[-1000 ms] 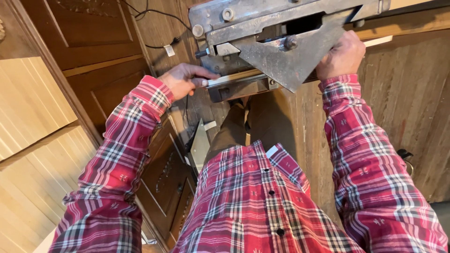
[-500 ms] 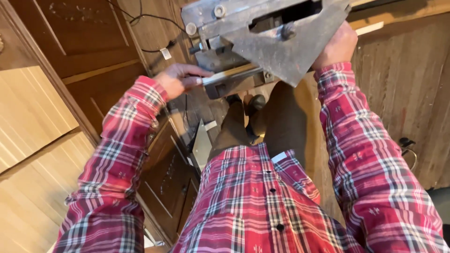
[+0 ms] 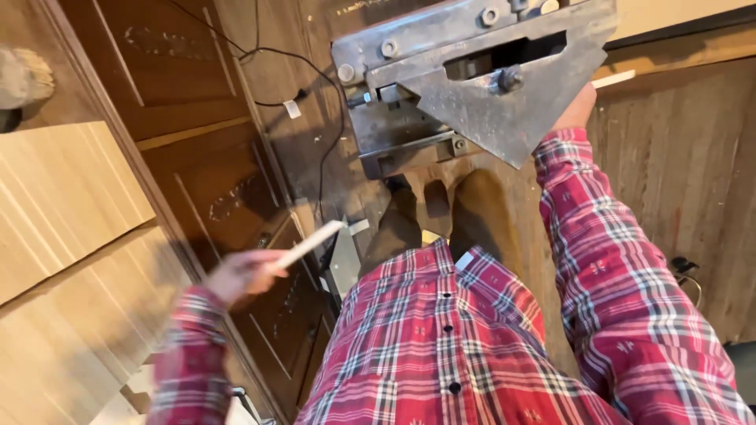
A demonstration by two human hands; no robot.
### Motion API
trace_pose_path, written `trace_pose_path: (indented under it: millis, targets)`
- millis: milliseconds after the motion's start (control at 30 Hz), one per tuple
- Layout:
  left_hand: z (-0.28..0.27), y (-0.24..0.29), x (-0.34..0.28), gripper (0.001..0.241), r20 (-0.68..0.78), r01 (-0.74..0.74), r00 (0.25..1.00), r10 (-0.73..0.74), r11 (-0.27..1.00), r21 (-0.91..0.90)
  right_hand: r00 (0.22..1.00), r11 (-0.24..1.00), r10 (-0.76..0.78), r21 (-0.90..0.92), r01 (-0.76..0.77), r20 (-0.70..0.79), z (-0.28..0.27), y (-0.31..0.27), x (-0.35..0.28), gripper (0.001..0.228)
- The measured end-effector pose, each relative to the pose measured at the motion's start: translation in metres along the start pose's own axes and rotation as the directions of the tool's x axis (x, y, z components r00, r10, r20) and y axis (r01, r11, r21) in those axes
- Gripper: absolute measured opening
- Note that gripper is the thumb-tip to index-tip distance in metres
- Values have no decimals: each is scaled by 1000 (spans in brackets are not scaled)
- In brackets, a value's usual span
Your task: Joining wooden frame moldings together using a miter joining machine in a workshop.
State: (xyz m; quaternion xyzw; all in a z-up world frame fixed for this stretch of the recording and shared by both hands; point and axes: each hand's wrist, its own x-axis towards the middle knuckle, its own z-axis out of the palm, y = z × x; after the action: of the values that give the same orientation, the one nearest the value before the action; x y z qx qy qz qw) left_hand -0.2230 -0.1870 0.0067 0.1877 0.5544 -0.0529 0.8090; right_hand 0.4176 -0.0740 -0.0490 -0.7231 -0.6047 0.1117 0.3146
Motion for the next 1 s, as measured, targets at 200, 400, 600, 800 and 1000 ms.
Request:
trace_pose_path:
  millis: [200, 400, 600, 800, 1000]
  targets:
    - [190, 57, 41, 51, 305, -300, 922, 240, 939, 167, 989, 986, 148, -87, -145, 31, 4, 20, -13, 19]
    - [303, 94, 76, 47, 387, -416, 817, 426, 902, -114, 929, 929, -117, -292, 228, 351, -51, -29, 13, 24]
    - [356, 119, 88, 53, 220, -405, 874, 433, 900, -164, 720, 892, -295, -89, 444, 628, -107, -11, 48, 37]
    - [398, 122, 89, 54, 92, -461, 883, 461, 887, -23, 673, 942, -264, 35, 334, 691, -112, 36, 61, 38]
    - [430, 115, 89, 53, -2, -381, 923, 385, 914, 140, 565, 990, -17, 95, -108, 825, -117, 97, 79, 52]
